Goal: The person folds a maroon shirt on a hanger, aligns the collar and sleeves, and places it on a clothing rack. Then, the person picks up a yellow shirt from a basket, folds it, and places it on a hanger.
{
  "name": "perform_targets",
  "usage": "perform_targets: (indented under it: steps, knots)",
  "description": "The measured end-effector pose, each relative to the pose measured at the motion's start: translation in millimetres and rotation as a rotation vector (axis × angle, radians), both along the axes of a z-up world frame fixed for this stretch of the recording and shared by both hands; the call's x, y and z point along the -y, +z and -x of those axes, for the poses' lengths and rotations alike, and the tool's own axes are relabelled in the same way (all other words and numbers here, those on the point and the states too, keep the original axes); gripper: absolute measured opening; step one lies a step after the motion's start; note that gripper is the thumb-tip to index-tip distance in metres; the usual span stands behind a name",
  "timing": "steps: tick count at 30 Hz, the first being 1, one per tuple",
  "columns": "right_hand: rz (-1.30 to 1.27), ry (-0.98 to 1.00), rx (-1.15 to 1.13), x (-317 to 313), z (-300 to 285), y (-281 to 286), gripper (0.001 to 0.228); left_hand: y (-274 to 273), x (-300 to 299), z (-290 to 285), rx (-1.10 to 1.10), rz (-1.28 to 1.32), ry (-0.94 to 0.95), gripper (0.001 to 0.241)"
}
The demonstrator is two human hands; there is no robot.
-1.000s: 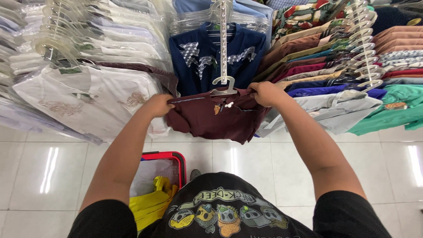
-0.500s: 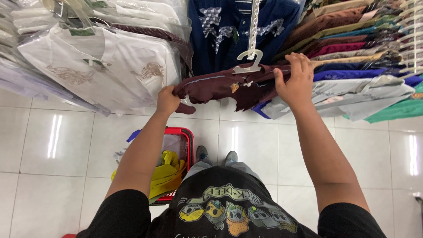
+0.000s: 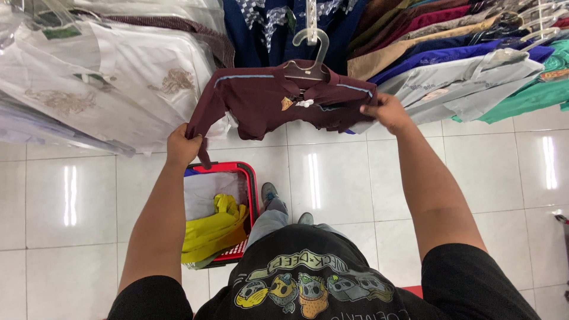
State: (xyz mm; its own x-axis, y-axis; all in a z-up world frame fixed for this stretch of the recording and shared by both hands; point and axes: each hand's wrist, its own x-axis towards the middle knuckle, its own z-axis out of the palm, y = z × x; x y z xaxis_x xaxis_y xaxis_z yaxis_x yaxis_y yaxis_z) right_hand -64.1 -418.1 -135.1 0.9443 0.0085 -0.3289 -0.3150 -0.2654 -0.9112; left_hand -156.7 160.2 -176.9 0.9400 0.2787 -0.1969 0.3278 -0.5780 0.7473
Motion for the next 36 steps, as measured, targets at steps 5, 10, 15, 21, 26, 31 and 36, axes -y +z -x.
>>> perform_targets:
  steps: [5, 10, 15, 21, 26, 31, 36]
  knots:
    - [0.625, 0.147, -0.084, 57.6, 33.5, -75.6, 0.032, 21.1, 17.8, 38.1, -0.073, -0.027, 0.003, 0.03]
    - [0.417, -0.119, 0.038, 59.1, 86.7, -51.4, 0.027, 22.3, 47.8, 80.7, -0.071, 0.051, 0.054, 0.025]
    - [0.625, 0.031, 0.055, 28.3, 147.8, 42.0, 0.078, 15.7, 97.8, 113.4, -0.069, 0.084, 0.066, 0.03]
    - [0.709, -0.165, 0.326, 68.1, 153.2, 21.6, 0.029, 17.0, 136.2, 145.5, -0.053, 0.089, 0.137, 0.03]
    - [0.537, -0.163, 0.303, 73.5, 159.7, 33.7, 0.028, 45.9, 154.0, 157.3, -0.138, 0.113, 0.05, 0.042]
    - [0.422, 0.013, 0.067, 62.9, 165.5, 53.6, 0.046, 92.0, 176.3, 156.5, -0.338, 0.514, -0.12, 0.061]
    - [0.512, -0.116, 0.103, 50.7, 171.3, 15.5, 0.032, 96.8, 190.7, 144.8, -0.227, 0.289, 0.024, 0.06]
